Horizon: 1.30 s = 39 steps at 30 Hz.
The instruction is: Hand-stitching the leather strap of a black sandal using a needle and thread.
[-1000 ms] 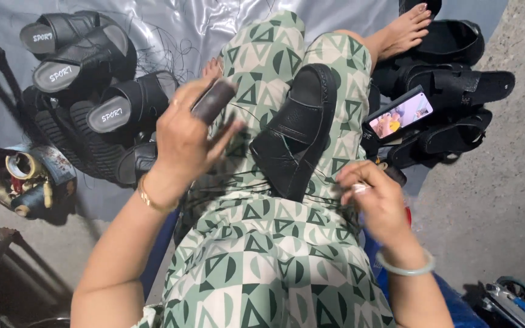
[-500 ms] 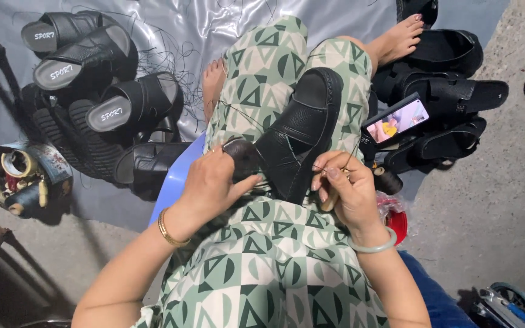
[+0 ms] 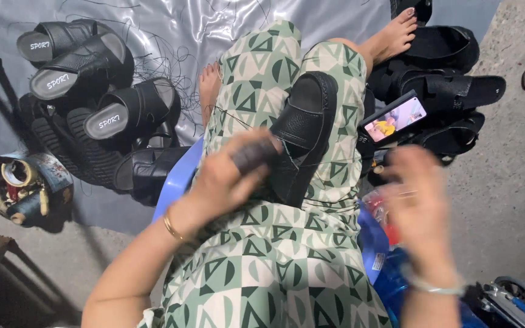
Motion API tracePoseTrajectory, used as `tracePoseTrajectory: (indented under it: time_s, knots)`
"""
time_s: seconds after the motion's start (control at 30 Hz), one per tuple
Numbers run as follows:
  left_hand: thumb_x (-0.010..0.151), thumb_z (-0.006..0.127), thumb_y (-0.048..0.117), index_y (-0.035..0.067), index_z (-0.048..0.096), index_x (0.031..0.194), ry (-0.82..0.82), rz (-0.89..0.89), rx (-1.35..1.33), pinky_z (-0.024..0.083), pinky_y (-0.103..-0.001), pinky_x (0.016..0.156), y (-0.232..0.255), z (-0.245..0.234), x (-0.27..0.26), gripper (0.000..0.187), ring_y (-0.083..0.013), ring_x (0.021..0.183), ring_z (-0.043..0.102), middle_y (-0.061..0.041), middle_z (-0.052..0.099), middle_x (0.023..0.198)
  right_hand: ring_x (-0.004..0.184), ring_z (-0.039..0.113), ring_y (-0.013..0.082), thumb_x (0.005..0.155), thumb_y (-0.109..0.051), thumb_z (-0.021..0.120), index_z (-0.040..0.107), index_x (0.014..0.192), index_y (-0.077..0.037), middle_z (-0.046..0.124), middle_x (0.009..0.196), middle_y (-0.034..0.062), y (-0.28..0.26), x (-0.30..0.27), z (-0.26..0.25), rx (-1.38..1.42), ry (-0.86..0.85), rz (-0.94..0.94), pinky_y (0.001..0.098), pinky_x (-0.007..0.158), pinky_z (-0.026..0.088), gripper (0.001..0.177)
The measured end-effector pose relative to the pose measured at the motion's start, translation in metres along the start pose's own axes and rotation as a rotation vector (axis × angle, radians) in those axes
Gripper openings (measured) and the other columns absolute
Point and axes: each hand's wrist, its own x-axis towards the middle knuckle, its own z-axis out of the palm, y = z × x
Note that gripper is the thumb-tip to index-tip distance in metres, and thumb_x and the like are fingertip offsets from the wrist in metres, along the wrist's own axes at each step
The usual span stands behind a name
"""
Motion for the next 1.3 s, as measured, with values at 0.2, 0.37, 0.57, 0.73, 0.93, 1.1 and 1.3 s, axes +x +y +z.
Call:
tracePoseTrajectory:
  time_s: [0.2, 0.37, 0.57, 0.73, 0.93, 1.1, 1.3]
  knots:
    - [0.087, 0.060, 0.017, 0.002, 0.058, 0.094, -0.116, -0.094, 0.293, 0.041, -0.032, 0.048, -0.029, -0.034, -0.005, 0.017, -0.0213, 0.055, 0.049, -0.009, 0.053, 0.075, 0.116, 0.053, 0.0414, 0.091, 0.008, 0.062, 0.062, 0.115, 0.012, 0.051, 0.135, 0.0270, 0.181, -0.051, -0.103, -0.706, 0.367, 0.065, 0.0481, 0.091, 0.042, 0.023]
    - [0.088, 0.053, 0.025, 0.006, 0.063, 0.076, -0.076, -0.238, -0.283, 0.048, -0.032, 0.080, -0.018, -0.032, 0.016, 0.025, -0.0189, 0.084, 0.058, -0.005, 0.063, 0.077, 0.115, 0.052, 0.0336, 0.093, 0.007, 0.052, 0.059, 0.110, 0.002, 0.057, 0.119, 0.0199, 0.048, 0.015, -0.008, -0.259, 0.245, 0.034, 0.0469, 0.103, 0.040, 0.019]
    - [0.094, 0.049, 0.023, 0.005, 0.049, 0.081, 0.202, -0.487, -1.288, 0.057, -0.029, 0.075, -0.038, -0.037, 0.056, 0.022, -0.0290, 0.089, 0.064, -0.017, 0.065, 0.092, 0.068, 0.059, 0.0156, 0.082, -0.013, 0.063, 0.065, 0.081, -0.006, 0.061, 0.081, 0.0068, 0.010, 0.032, 0.050, -0.075, -0.057, -0.195, 0.0233, 0.056, 0.051, 0.007]
    - [0.084, 0.059, 0.029, 0.014, 0.054, 0.071, 0.477, -0.630, -1.337, 0.038, -0.022, 0.049, -0.066, -0.042, 0.086, 0.021, -0.0073, 0.046, 0.036, 0.005, 0.038, 0.054, 0.066, 0.063, 0.0177, 0.090, -0.011, 0.049, 0.053, 0.072, -0.004, 0.062, 0.075, 0.0106, 0.005, 0.032, 0.062, 0.554, -0.050, -0.031, 0.0250, 0.059, 0.054, 0.019]
    - [0.081, 0.066, 0.025, 0.010, 0.053, 0.068, 0.496, -0.505, -1.212, 0.025, -0.017, 0.032, -0.073, -0.034, 0.103, 0.024, -0.0038, 0.037, 0.032, 0.006, 0.036, 0.046, 0.051, 0.045, 0.0126, 0.087, -0.016, 0.055, 0.048, 0.065, -0.007, 0.049, 0.057, 0.0013, 0.033, 0.013, 0.071, -0.010, -0.003, 0.023, 0.0257, 0.049, 0.033, 0.024]
    - [0.076, 0.070, 0.023, 0.006, 0.055, 0.069, 0.635, -0.596, -1.258, 0.025, -0.017, 0.031, -0.097, -0.027, 0.104, 0.023, -0.0045, 0.036, 0.033, 0.004, 0.039, 0.045, 0.046, 0.036, 0.0129, 0.089, -0.012, 0.054, 0.043, 0.064, -0.007, 0.039, 0.053, 0.0015, 0.040, 0.011, 0.078, -0.076, 0.063, -0.079, 0.0258, 0.044, 0.027, 0.028]
    - [0.077, 0.069, 0.023, 0.006, 0.055, 0.068, 0.679, -0.595, -1.204, 0.025, -0.017, 0.030, -0.094, -0.027, 0.097, 0.023, -0.0040, 0.035, 0.034, 0.005, 0.039, 0.044, 0.046, 0.042, 0.0133, 0.088, -0.011, 0.054, 0.044, 0.064, -0.008, 0.045, 0.054, 0.0013, 0.042, 0.001, 0.075, -0.137, 0.062, -0.107, 0.0260, 0.042, 0.030, 0.026]
